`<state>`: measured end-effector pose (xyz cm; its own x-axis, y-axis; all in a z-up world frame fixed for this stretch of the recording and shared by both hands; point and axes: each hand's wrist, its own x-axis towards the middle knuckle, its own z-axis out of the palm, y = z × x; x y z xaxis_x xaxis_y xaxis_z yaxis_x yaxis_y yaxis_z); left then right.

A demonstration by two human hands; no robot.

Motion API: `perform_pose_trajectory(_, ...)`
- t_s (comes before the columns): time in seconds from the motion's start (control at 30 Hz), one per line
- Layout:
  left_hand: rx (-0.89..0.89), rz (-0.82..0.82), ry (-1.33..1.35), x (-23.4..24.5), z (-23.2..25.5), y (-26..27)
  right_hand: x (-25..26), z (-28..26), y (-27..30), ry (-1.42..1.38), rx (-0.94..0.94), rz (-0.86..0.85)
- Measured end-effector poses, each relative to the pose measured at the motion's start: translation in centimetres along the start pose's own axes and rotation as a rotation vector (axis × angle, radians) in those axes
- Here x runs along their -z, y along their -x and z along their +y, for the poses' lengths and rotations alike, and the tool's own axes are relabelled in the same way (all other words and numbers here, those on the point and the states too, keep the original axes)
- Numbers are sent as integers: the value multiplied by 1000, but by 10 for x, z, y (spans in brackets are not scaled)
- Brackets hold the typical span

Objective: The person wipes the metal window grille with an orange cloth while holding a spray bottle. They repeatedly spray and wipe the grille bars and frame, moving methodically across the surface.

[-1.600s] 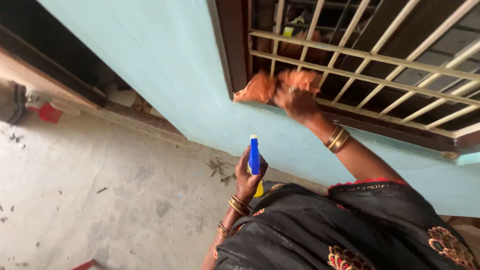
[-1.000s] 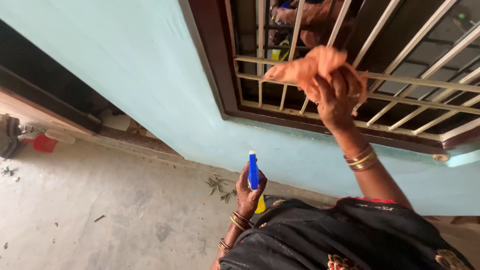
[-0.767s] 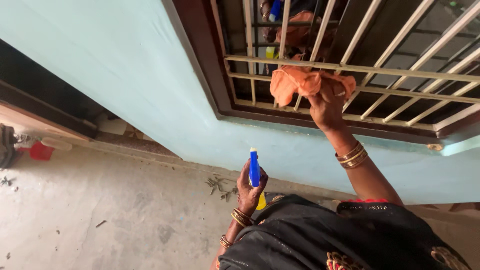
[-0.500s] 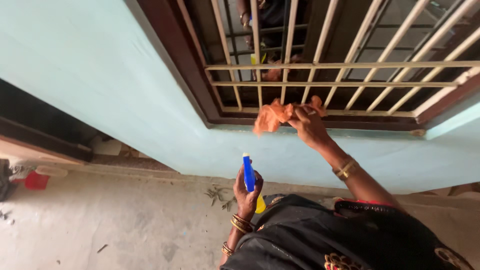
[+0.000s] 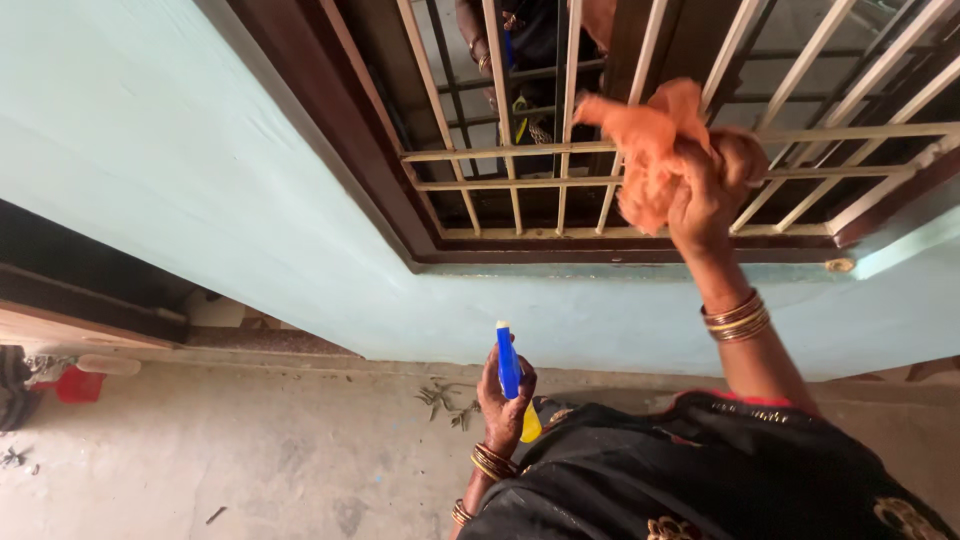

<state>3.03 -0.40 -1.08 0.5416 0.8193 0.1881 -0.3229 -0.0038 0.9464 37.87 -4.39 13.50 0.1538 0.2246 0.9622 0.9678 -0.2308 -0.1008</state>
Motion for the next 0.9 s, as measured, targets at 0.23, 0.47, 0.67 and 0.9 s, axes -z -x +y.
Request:
perform_pose_trajectory(0.23,-78,-34,-13,1,-5,-10,-1,10,40,-31,4,-121)
perform_pose_trajectory(0.47,-121,-66,-18,-5,2,-5,13,-9,89,-77,-7,-405)
perform_pose_trajectory(0.67,-62,-95,83,-6,0,14,54,20,58,-184,-312,-807)
perform_pose_trajectory(0.9,-5,-85,152,-16,-4,17,67,55,-38,-11,-59,-87)
